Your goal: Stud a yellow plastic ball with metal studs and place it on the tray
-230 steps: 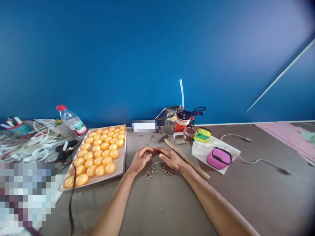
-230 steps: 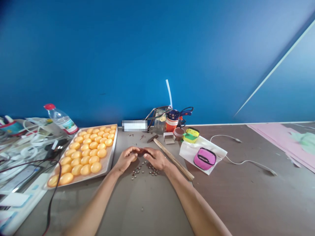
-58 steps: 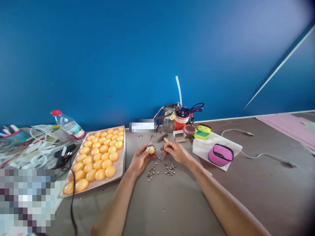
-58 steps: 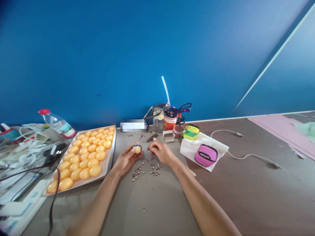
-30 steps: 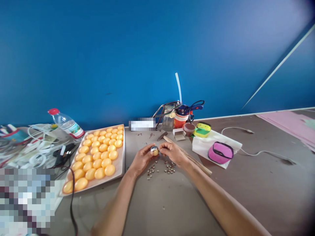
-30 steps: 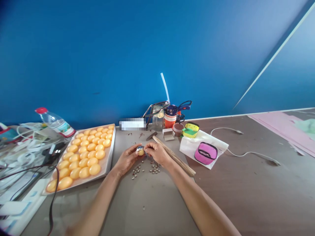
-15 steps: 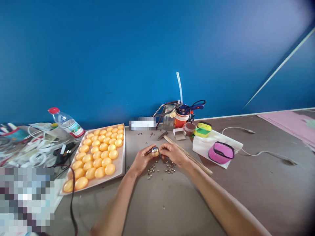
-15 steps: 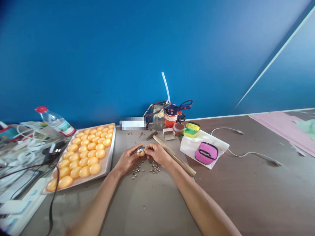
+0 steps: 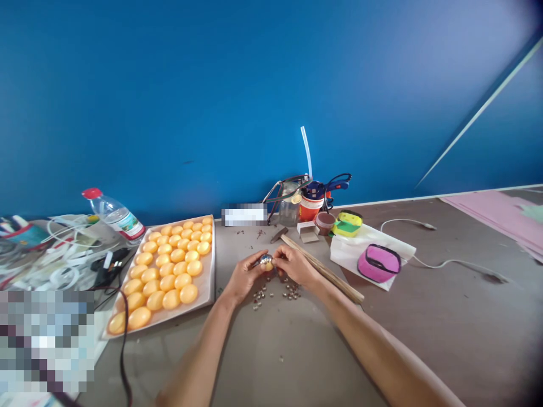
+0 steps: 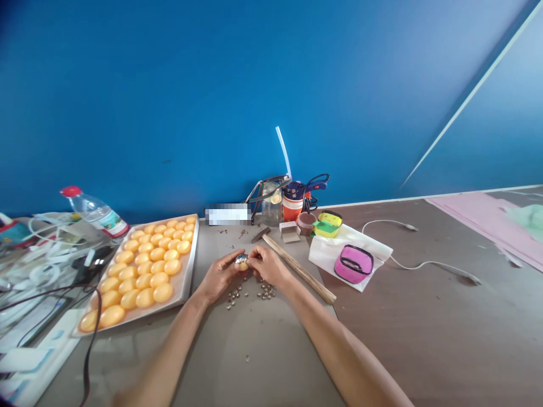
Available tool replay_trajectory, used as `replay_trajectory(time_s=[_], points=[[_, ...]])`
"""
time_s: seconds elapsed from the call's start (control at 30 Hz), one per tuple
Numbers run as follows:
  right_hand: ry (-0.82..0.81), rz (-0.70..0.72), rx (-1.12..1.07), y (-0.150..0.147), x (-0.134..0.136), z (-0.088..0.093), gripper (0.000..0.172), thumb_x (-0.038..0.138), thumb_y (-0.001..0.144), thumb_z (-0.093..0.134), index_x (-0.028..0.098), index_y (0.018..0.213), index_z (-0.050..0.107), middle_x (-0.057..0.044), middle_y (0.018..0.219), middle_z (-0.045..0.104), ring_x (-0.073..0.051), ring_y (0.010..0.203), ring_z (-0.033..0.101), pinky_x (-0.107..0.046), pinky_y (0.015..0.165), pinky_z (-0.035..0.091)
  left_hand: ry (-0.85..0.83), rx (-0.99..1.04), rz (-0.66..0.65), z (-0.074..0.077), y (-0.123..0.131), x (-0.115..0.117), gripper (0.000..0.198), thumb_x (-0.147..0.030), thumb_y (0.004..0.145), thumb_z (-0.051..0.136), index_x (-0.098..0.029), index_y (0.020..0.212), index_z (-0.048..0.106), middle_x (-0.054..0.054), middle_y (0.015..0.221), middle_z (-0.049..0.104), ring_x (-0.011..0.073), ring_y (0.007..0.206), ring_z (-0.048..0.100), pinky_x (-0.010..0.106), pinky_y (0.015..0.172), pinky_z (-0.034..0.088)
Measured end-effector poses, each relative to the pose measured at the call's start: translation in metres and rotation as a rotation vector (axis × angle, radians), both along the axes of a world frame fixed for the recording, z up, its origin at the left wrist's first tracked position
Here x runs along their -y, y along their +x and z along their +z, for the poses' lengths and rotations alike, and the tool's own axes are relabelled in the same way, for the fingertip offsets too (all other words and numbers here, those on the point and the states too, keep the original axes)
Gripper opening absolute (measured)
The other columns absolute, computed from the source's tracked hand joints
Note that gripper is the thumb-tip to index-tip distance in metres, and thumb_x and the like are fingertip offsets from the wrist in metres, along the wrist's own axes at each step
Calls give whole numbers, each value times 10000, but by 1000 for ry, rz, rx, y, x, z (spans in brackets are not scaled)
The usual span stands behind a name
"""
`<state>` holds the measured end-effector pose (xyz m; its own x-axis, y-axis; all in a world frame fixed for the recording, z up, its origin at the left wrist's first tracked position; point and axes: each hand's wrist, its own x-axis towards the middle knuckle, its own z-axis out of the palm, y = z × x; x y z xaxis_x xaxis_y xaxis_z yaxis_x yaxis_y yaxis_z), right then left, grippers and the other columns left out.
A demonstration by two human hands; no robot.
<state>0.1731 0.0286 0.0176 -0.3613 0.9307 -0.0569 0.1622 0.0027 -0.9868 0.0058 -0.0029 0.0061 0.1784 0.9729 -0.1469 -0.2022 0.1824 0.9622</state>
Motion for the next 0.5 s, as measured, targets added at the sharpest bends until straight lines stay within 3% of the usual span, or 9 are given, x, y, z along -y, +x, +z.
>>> replay_trajectory(time_s=[0.17,0.33,0.5], points=[[54,44,-125,22,-11,4,189,358,764,537,173,796,562,56,534,492,-84,481,429,-225,509,348,-40,201,39,6,0,-2,448,-257,669,727,-158,1092,617,58,935,670,179,771,635,345,774,490],[267,126,219,29,-16,-5,124,201,737,556,169,809,651,-26,796,638,-146,723,568,-271,684,433,-14,312,117,5,-8,-6,430,-247,693,717,-173,1098,592,67,969,668,165,767,649,291,727,492],[484,237,433,18,-5,-7,249,121,784,494,183,943,675,-53,893,636,-155,818,585,-267,771,437,-49,343,168,3,-10,-9,416,-246,675,733,-168,1062,600,61,932,680,169,753,660,277,702,491]])
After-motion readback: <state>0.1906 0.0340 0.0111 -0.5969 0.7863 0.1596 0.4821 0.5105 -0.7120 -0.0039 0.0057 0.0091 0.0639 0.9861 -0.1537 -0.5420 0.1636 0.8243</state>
